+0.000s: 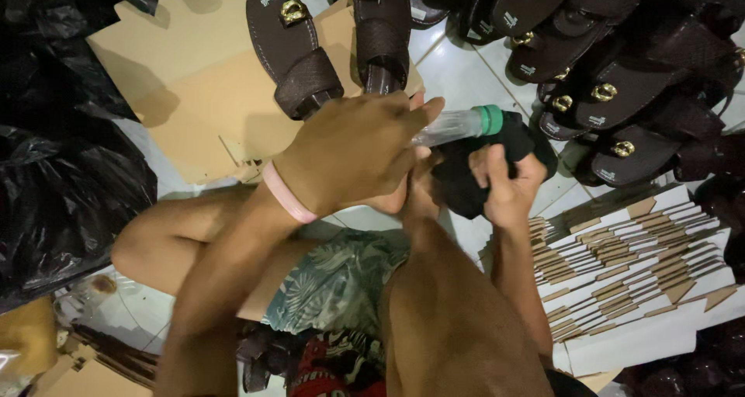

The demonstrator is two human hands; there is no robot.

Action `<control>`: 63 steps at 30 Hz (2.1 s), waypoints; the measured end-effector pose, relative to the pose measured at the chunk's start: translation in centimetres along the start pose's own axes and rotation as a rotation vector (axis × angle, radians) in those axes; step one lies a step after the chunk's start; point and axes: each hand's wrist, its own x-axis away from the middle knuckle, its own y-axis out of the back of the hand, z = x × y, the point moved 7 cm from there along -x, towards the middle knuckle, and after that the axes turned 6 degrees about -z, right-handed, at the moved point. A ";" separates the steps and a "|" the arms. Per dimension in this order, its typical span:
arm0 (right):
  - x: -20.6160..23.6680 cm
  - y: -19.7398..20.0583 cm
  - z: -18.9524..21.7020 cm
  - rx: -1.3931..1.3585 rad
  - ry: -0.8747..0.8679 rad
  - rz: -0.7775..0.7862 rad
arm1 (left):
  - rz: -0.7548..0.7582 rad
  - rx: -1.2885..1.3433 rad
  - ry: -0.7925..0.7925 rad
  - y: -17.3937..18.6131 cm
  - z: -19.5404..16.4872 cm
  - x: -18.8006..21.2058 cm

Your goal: The person sits on the floor and packs brown sandals into cardboard boxes. They wipe the sandals with a cloth, place them in boxes, and close the flaps. The person then pours liquid from a metal container into a small bottle.

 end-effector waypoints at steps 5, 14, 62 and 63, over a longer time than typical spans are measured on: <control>2.5 -1.7 -5.3 -0.502 -0.347 0.055 | 0.230 -0.413 -0.031 -1.5 -1.7 -1.7; 4.6 -2.2 -8.9 -0.669 -0.445 0.091 | 0.459 -0.805 -0.128 -2.2 -5.6 -3.7; -1.9 -11.0 -1.7 1.011 0.474 0.347 | -1.065 0.281 0.692 -15.3 9.1 6.9; -2.7 -11.8 -2.5 1.085 0.489 0.386 | -1.037 0.283 0.686 -15.3 9.3 7.2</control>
